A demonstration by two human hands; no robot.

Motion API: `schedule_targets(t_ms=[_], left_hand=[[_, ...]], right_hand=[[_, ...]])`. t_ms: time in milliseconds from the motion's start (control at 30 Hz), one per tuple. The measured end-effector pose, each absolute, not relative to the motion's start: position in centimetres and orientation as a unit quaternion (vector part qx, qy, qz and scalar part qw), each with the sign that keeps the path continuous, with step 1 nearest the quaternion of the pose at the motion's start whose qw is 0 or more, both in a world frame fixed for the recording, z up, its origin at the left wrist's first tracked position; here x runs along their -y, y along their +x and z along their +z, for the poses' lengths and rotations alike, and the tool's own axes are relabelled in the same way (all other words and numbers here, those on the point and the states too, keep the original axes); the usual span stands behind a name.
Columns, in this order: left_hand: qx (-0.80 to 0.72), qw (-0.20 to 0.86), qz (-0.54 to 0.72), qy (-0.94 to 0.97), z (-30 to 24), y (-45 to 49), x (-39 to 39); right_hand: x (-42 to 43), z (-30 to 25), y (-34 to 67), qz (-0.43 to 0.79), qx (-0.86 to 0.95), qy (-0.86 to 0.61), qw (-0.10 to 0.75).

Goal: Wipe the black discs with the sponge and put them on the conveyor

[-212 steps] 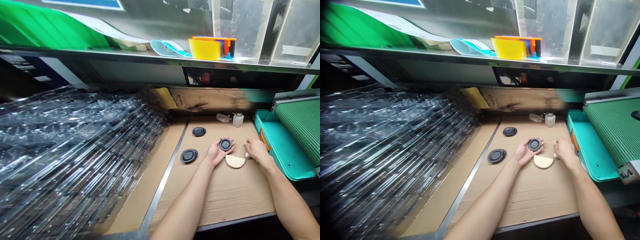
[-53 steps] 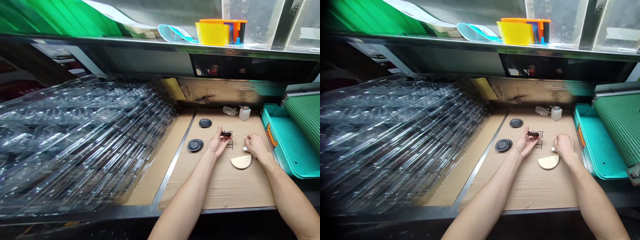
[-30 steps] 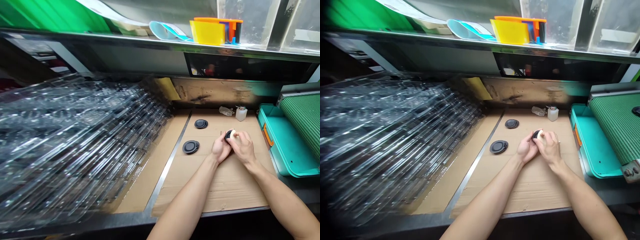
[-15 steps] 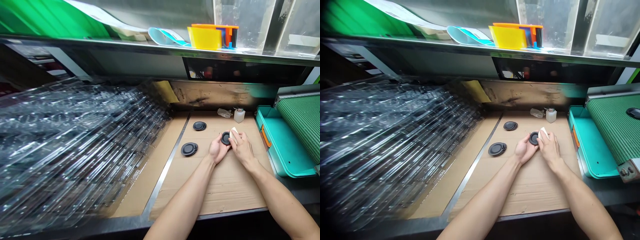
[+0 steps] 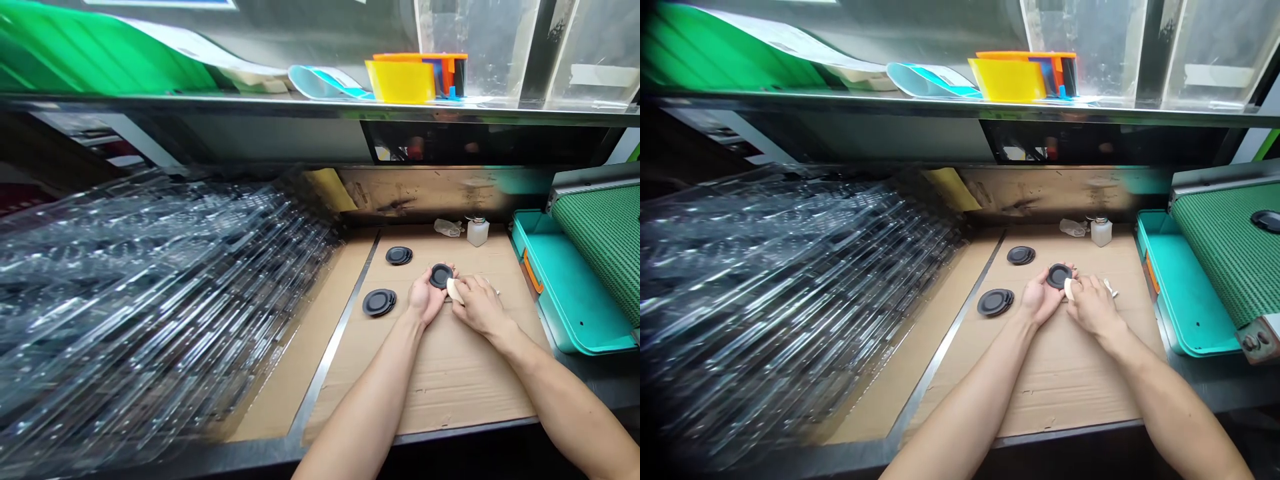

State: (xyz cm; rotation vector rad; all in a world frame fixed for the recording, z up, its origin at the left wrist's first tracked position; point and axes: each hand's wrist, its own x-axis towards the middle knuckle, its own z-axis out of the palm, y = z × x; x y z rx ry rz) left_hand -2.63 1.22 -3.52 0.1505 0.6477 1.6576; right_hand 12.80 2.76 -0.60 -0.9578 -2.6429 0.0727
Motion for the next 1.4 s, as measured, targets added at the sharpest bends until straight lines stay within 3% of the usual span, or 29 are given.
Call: schedule_targets(t_ms=[200, 633, 1100, 1200, 1400], left_hand=[[-0.253, 0.637, 0.727, 0.035, -2.7, -4.2, -0.7], [-0.180, 0.627, 0.758, 0.001, -0.8, -5.4, 0.4], [-0.203, 0.662, 0.720, 0.038, -0.9, -4.8, 0.4], [-0.297, 0.568, 0.757, 0.127, -1.8, -3.9, 0.0], [-0.559, 0.208, 0.706, 0.381, -2.8, -1.7, 0.1]], right_hand=[[-3.1, -0.8, 13.4, 0.069, 0.911, -0.358, 0.191], [-2.2, -0.9, 12.9, 0.087, 0.941, -0.315, 0.092], [-2.6, -2.0, 12.7, 0.129, 0.929, -0.322, 0.129], [-2.6, -2.2, 12.8, 0.135, 0.927, -0.322, 0.135], [-2.8, -2.1, 12.9, 0.137, 0.928, -0.312, 0.150]])
